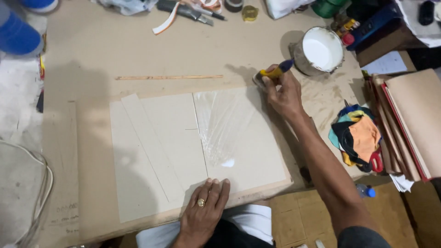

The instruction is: The person aligns two pieces of cardboard on a workbench and uses a wooden stick to measure the gap between them. They then use a brush to apply a white adhesive substance to the cardboard surface.

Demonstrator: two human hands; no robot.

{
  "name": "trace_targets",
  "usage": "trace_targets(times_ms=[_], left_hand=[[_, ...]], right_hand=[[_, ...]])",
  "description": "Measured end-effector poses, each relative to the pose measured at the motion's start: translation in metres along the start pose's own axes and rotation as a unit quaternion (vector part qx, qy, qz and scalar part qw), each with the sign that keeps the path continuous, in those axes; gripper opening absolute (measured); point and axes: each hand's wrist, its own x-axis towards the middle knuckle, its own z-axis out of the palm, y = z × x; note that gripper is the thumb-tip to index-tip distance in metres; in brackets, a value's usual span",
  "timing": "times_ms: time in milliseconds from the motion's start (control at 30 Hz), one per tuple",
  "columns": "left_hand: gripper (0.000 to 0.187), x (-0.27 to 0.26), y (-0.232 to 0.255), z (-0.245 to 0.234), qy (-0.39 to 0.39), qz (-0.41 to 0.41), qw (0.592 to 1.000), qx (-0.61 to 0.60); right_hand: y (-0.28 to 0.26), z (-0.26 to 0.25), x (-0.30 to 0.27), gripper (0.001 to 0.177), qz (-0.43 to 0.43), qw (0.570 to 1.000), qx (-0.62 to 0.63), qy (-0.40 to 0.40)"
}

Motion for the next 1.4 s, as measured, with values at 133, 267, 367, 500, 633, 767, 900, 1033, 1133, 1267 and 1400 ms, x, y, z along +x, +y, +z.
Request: trace_targets(times_ms=[133, 267, 367, 500, 633, 767, 900, 1033, 1133, 1267, 1400], left_hand=[[0.035, -0.003, 0.0, 0.004, -0.012, -0.009, 1.0, 0.019], [0.038, -0.001, -0.001, 0.0, -0.029, -0.005, 0.999, 0.018], [0.036, -0.002, 0.0, 0.002, -0.003, -0.005, 1.0, 0.013], [0.035, 0.0, -0.001, -0.004, -0.024, -0.02, 1.0, 0.006], [0.031, 0.006, -0.004, -0.006, -0.016, -0.018, 1.0, -0.005], [0.027, 0.009, -0.005, -0.011, -0.004, -0.018, 1.0, -0.013], [0.034, -0.004, 0.005, -0.014, -0.05, -0.039, 0.998, 0.009], [0.049, 0.005, -0.001, -0.025, -0.153, -0.053, 0.979, -0.122], [0.075, 0.009, -0.03, -0.047, -0.252, -0.089, 0.909, -0.32], [0.074, 0.022, -0.12, -0.04, -0.011, -0.613, 0.591, -0.524], [0.045, 0.037, -0.158, -0.096, -0.029, -0.556, 0.804, -0.207]], right_hand=[[-0.075, -0.003, -0.051, 0.015, 0.12, 0.789, 0.584, -0.148], [-0.102, 0.014, -0.031, 0.051, 0.058, 0.778, 0.571, -0.254], [-0.033, 0.02, 0.033, 0.015, -0.098, 0.993, 0.039, -0.047], [-0.067, 0.001, -0.031, 0.028, -0.131, 0.98, 0.057, -0.138], [-0.12, 0.018, -0.031, 0.005, -0.109, 0.881, 0.326, -0.327], [-0.072, 0.082, 0.031, 0.024, -0.222, 0.966, 0.09, -0.098], [-0.072, 0.045, -0.022, 0.024, -0.266, 0.939, 0.048, -0.211], [-0.101, -0.001, -0.096, 0.02, -0.258, 0.898, 0.212, -0.285], [-0.094, -0.003, -0.124, 0.015, -0.23, 0.919, 0.19, -0.258], [-0.085, 0.0, -0.136, 0.02, -0.169, 0.943, 0.162, -0.236], [-0.117, -0.02, -0.13, 0.013, -0.263, 0.928, 0.148, -0.218]])
